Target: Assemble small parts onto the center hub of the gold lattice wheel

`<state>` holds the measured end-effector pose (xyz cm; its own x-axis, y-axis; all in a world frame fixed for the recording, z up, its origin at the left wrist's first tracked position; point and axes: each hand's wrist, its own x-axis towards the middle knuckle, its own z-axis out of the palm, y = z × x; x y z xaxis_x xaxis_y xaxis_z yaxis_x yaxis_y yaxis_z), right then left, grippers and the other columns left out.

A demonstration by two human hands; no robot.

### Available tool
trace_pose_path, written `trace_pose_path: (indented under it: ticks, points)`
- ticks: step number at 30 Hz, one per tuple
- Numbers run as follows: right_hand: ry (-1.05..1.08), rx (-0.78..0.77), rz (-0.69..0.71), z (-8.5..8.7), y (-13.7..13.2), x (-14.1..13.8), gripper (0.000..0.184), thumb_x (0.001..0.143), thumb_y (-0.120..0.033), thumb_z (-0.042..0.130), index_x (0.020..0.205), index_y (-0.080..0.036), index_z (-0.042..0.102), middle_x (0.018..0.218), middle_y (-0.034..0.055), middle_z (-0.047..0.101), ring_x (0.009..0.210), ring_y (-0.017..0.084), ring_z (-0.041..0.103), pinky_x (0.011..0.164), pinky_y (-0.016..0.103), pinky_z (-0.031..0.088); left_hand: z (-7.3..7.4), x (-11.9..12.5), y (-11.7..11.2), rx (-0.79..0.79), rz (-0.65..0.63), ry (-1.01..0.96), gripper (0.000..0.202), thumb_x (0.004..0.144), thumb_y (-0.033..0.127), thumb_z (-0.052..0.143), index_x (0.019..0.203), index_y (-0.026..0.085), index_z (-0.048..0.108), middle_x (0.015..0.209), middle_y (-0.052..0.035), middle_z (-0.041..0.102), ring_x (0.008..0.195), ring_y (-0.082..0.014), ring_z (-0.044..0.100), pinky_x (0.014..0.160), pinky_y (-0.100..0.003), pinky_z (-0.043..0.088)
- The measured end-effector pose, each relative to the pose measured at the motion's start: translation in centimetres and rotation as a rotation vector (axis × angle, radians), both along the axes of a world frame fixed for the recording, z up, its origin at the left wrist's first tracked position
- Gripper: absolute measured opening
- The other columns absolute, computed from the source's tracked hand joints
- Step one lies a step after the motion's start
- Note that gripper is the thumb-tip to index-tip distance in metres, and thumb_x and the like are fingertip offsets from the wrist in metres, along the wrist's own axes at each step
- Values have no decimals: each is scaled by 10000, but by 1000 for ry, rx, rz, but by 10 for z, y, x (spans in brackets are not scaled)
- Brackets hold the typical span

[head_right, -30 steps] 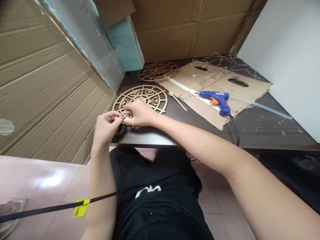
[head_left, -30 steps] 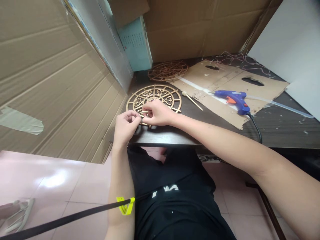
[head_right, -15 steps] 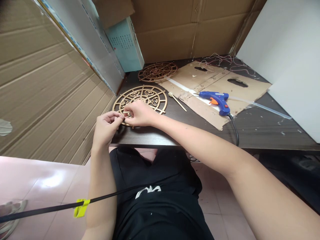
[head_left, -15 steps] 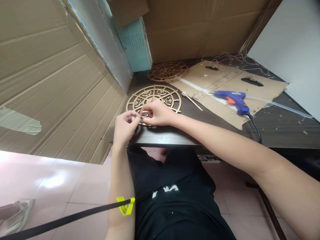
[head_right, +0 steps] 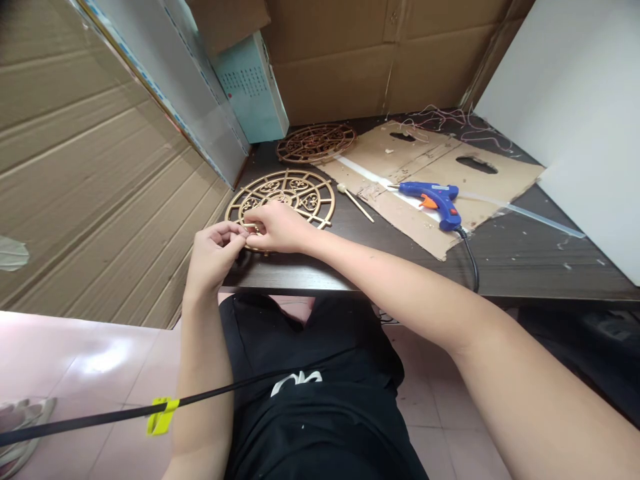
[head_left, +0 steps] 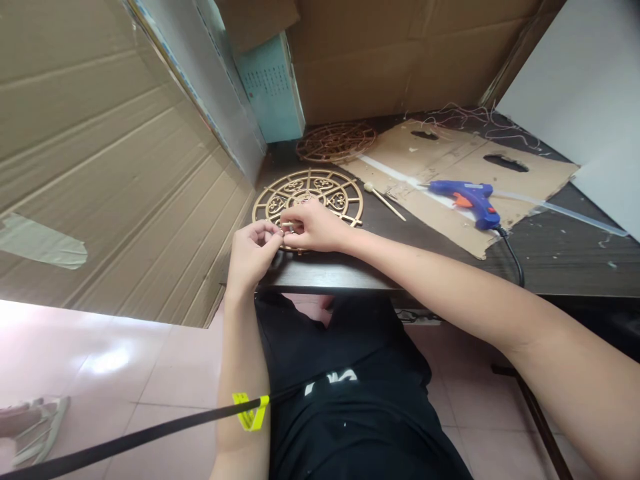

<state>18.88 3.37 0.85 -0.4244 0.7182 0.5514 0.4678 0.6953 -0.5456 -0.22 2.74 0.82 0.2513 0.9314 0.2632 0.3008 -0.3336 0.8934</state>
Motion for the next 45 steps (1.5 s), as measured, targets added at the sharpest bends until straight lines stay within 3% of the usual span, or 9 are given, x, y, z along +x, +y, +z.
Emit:
trace_pose_path:
  ticks: [7,11,16,22,27,33,39,45]
  points:
    - [29,7,-3,3,-1,3,196,774,-245,581,660,-209,426,586,-61,426,605,103,374,644,267,264,0,1,1,15,83,-56,42,737,231,671,718,199,651,562,36,519,498,-91,399,521,-248,270]
    - [9,-15,-49,3,-1,5,86,757,-217,580,691,-191,532,596,-49,461,623,115,403,656,271,275,0,2,3,7,140,-180,54,720,260,627,686,218,622,496,60,425,460,-98,355,491,-258,253]
    - [0,-64,-48,3,-2,3,99,830,-219,556,789,-165,629,639,-37,493,647,120,416,692,268,295,-1,2,5,-58,70,-229,89,742,260,590,662,222,599,495,63,371,452,-100,325,482,-267,271]
    - [-17,-40,-58,2,-1,4,103,836,-241,575,808,-164,637,614,-50,458,631,123,419,687,256,297,-4,0,7,-23,53,-131,93,798,278,705,762,199,673,570,41,513,478,-91,397,486,-252,280]
    - [-6,-17,-63,2,-1,4,135,844,-263,571,775,-162,628,617,-45,460,622,119,415,668,253,282,-7,-1,6,50,49,-41,123,830,291,765,891,187,738,550,47,499,502,-98,409,527,-246,293]
    - [-1,-13,-59,2,-1,4,140,839,-256,575,819,-149,663,617,-45,463,621,119,419,674,250,298,-8,-2,7,36,64,-49,125,834,297,759,886,184,766,589,21,558,503,-101,412,513,-253,287]
    - [-17,-14,-57,3,-1,4,138,849,-264,578,824,-151,652,618,-49,449,620,118,404,673,250,290,-4,-1,3,55,47,-20,127,829,285,772,874,167,756,557,47,486,512,-91,395,541,-249,292]
    - [-30,-23,-66,3,-2,4,135,861,-267,575,791,-160,620,615,-47,445,624,119,399,674,252,283,-6,-1,5,50,56,-37,141,851,312,773,832,185,714,577,38,512,508,-97,413,522,-257,293]
